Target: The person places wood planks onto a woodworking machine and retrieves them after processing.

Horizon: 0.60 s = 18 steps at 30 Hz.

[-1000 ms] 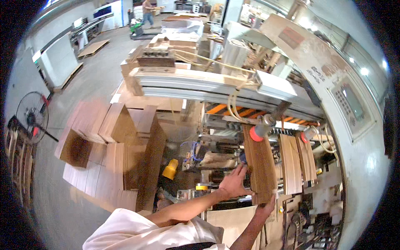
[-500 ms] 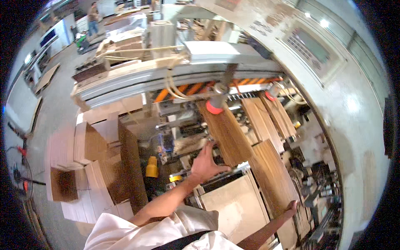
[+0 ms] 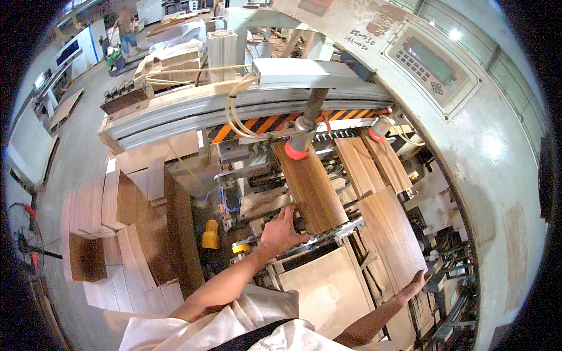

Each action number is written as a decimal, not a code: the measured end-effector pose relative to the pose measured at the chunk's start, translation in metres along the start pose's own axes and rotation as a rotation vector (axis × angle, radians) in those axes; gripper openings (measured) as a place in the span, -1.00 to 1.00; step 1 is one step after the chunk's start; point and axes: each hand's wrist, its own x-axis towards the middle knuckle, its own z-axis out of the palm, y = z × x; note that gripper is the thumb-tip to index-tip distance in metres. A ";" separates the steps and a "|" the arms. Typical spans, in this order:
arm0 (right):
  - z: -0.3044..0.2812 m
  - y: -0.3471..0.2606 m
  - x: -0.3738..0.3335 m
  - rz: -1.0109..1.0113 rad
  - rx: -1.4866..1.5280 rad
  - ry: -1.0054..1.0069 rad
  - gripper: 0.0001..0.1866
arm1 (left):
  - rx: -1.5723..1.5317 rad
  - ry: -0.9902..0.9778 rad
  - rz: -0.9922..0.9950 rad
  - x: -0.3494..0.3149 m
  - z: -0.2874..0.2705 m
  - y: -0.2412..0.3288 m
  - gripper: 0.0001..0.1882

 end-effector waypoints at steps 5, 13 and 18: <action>0.037 0.005 0.003 0.115 -0.055 -0.006 -0.45 | 0.007 -0.192 -0.031 0.007 -0.007 0.008 0.00; 0.155 0.049 0.011 0.380 0.400 -0.124 -0.73 | -0.721 0.063 0.099 -0.009 0.002 -0.053 -0.28; 0.216 0.066 0.038 0.504 0.353 0.052 -0.83 | -0.500 0.435 -0.106 -0.056 -0.039 -0.145 -0.62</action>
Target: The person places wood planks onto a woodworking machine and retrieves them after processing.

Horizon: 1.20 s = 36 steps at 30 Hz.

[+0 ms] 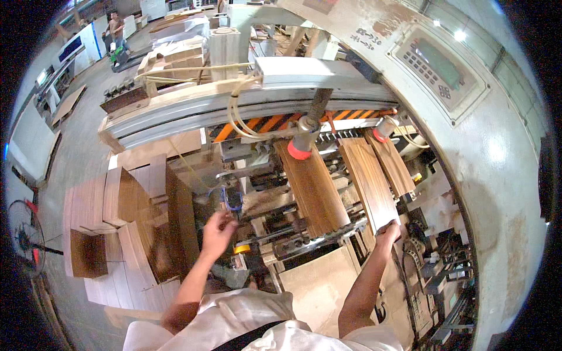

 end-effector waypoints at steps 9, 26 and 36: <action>-0.023 0.016 0.104 0.076 -0.165 -0.486 -0.37 | -0.016 0.473 -0.541 -0.123 -0.150 -0.202 -0.54; -0.127 0.053 -0.197 0.167 -0.533 -0.291 -0.52 | 0.674 0.453 -1.297 -0.119 -0.323 -0.275 0.36; -0.197 0.175 -0.387 0.665 -1.282 -0.788 -0.49 | 0.753 0.385 -1.370 -0.101 -0.330 -0.321 0.46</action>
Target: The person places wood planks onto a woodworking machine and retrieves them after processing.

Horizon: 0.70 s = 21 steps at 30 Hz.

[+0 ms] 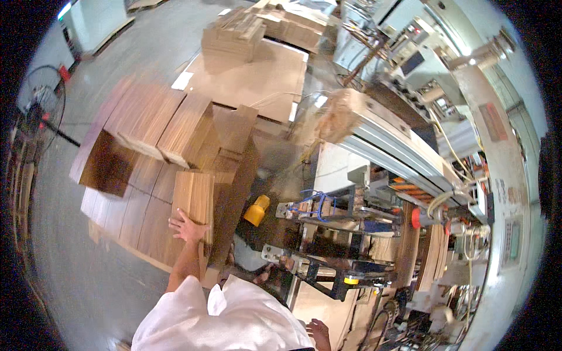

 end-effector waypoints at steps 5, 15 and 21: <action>0.058 -0.071 -0.001 -0.190 -0.130 0.092 -0.58 | -0.043 0.018 -0.016 0.019 0.032 -0.014 0.33; 0.136 -0.223 -0.025 -0.419 -0.114 -0.107 -0.60 | -1.516 -0.897 0.274 -0.158 -0.106 0.034 -0.28; 0.144 -0.268 -0.032 -0.363 0.132 -0.164 -0.31 | -1.591 -1.233 0.394 -0.273 -0.114 0.048 -0.09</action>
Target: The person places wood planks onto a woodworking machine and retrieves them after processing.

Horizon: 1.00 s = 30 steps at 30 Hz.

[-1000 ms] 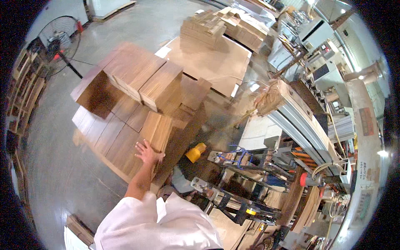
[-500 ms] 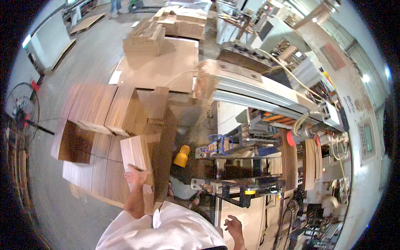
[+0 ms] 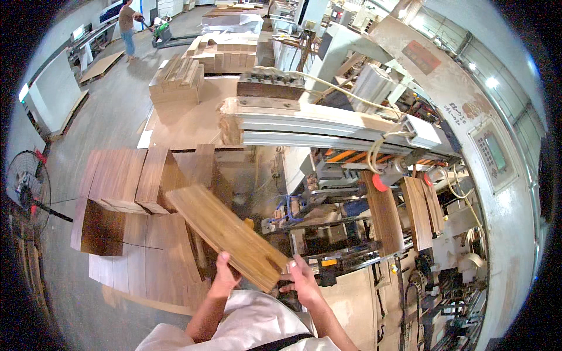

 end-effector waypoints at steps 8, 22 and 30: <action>-0.081 -0.022 -0.025 -0.172 0.687 0.177 -0.51 | 0.328 -0.437 0.162 0.005 0.080 -0.065 -0.25; -0.277 0.035 -0.077 -0.712 0.853 0.750 -0.56 | 1.174 -0.442 0.365 0.088 0.240 -0.232 -0.51; -0.366 0.069 -0.051 -0.696 0.838 0.807 -0.57 | 1.629 -0.464 0.546 0.116 0.282 -0.296 0.07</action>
